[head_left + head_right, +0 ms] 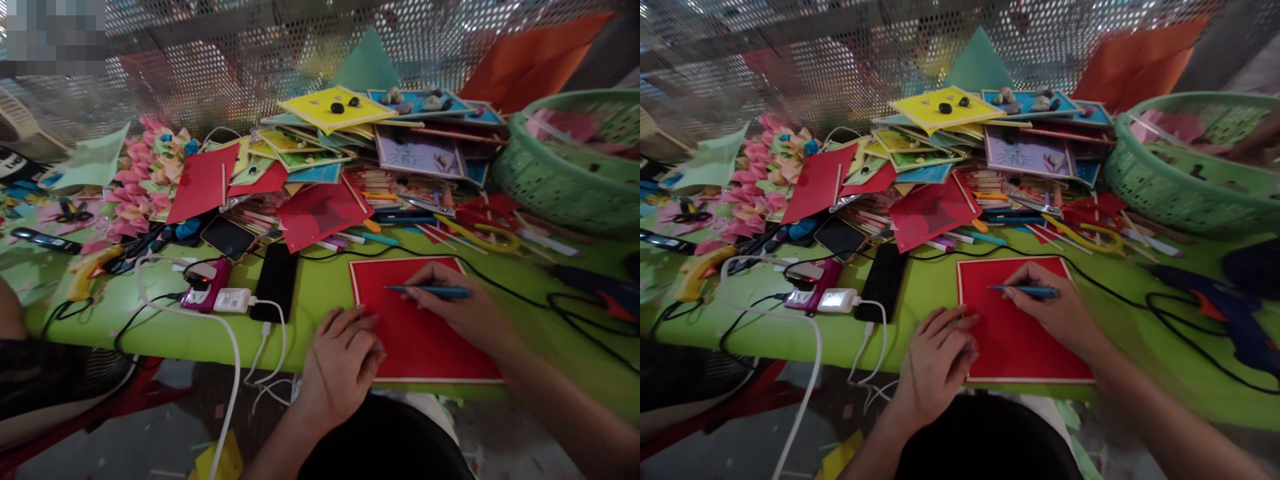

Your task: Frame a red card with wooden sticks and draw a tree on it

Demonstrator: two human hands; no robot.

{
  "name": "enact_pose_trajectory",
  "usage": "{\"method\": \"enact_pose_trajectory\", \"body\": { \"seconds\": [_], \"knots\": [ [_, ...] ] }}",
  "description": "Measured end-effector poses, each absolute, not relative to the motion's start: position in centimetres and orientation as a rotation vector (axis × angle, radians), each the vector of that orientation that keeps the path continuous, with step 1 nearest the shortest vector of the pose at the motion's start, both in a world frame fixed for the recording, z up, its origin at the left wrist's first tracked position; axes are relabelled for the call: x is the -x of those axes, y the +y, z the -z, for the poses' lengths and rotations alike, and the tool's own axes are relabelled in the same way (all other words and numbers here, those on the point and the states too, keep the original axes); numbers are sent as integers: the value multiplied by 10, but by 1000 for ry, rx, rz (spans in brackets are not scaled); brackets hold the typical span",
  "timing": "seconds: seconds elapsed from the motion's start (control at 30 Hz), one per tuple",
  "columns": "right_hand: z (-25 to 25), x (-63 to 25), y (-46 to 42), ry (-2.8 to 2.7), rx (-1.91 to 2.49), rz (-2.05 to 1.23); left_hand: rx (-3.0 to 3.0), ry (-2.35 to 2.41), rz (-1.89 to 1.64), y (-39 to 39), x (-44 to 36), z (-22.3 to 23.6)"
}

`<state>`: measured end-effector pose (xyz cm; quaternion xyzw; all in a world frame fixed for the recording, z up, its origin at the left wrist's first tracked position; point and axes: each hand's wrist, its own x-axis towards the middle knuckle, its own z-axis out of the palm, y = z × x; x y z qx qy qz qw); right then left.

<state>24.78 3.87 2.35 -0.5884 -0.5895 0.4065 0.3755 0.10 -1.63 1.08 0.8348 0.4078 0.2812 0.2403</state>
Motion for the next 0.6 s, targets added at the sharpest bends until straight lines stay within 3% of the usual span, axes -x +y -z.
{"method": "enact_pose_trajectory", "body": {
  "seconds": [0.6],
  "knots": [
    [-13, -254, 38, -1620, 1568, -996, -2239, 1127, -889, -21, -4, -4]
  ]
}}
